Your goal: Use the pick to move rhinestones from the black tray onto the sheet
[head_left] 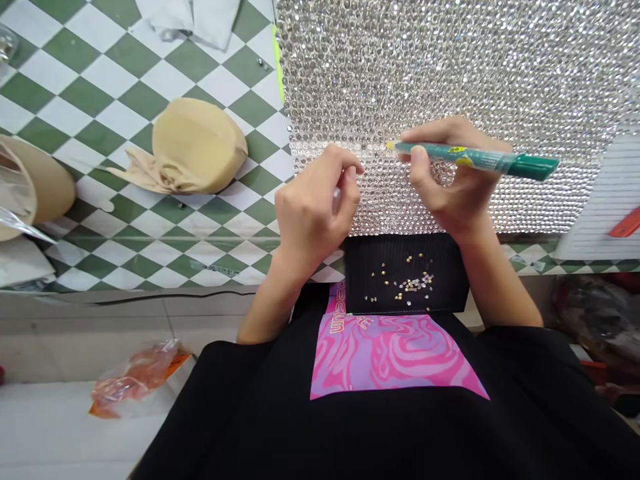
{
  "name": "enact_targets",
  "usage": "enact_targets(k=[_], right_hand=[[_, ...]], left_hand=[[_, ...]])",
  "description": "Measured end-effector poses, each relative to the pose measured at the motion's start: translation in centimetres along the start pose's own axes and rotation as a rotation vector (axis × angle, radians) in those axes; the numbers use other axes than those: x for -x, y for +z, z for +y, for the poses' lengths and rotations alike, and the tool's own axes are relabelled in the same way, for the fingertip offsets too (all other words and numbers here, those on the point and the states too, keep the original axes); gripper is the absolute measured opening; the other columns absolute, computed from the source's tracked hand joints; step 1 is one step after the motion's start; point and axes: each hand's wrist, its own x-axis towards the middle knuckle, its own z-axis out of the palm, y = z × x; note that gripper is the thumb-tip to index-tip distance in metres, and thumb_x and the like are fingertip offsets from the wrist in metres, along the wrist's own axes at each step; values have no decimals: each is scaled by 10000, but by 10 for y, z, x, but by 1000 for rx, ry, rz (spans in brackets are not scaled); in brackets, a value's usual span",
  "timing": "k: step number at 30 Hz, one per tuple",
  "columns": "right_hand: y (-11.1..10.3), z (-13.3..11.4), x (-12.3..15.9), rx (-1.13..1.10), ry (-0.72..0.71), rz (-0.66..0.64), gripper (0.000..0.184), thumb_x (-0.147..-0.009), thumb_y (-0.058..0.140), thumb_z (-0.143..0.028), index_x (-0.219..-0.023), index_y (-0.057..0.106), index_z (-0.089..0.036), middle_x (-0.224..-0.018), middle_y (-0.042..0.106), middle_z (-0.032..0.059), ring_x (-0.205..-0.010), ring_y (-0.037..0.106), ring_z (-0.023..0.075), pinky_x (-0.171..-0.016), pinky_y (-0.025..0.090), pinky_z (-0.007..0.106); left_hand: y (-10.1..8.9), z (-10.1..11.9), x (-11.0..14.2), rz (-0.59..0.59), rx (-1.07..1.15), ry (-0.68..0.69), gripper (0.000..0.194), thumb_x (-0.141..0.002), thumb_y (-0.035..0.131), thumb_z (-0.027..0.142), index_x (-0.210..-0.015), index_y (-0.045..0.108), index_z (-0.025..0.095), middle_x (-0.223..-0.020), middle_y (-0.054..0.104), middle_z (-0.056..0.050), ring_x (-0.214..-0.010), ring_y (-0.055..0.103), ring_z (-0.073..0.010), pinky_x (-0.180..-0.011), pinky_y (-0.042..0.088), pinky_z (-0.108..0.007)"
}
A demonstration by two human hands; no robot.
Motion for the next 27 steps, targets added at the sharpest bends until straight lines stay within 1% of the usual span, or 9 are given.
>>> enact_targets(k=[8,12,15,17,20,22,24,27], right_hand=[[-3,0,0,93,-71,-40,103,-946,558,-211,-1019,624,-240,-948,722,24,-900,692,163,-860,589,325],[-3,0,0,103,-64,-73,101,-950,555,-215,-1016,627,-238,-945,716,29,-904,693,166,-873,590,330],[-1,1,0,64,-39,-45,97,-945,566,-215,-1015,632,-230,-915,709,22,-892,691,158,-889,590,327],[-2,-1,2,28,-13,-1,89,-944,571,-230,-995,643,-222,-888,705,15,-838,691,145,-845,596,317],[-11,-7,10,-49,10,103,96,-932,583,-234,-973,668,-218,-901,713,4,-767,688,134,-744,586,311],[-24,-13,21,-101,0,151,122,-903,601,-195,-986,684,-226,-897,717,10,-766,680,143,-721,568,323],[-37,-20,36,-144,-14,130,186,-872,607,-160,-1022,689,-233,-844,707,21,-761,661,156,-717,552,339],[-51,-30,64,-215,-30,7,251,-853,594,-153,-1081,671,-224,-784,676,20,-702,637,142,-709,562,336]], left_hand=[[-1,1,0,-15,5,-4,193,-946,472,123,-881,607,245,-733,683,30,-583,592,-95,-565,441,-259],[-3,3,0,-53,16,-54,211,-959,463,129,-888,606,267,-760,701,29,-619,612,-105,-588,451,-272],[-3,3,0,-56,20,-60,203,-956,467,126,-887,598,266,-755,694,35,-606,595,-103,-583,445,-273],[-2,2,0,-39,13,-39,192,-951,474,123,-886,588,263,-745,682,46,-593,579,-96,-568,436,-267],[0,0,1,-7,13,-9,189,-938,482,106,-882,585,254,-734,667,56,-582,556,-83,-550,423,-261],[1,0,1,6,16,-1,193,-932,483,93,-874,592,242,-730,662,52,-575,541,-76,-546,415,-262],[1,0,1,8,17,2,195,-933,477,91,-866,594,231,-726,659,47,-561,527,-73,-539,406,-263],[1,2,1,-7,21,-3,200,-954,453,119,-861,592,231,-725,657,39,-561,537,-83,-538,408,-265]])
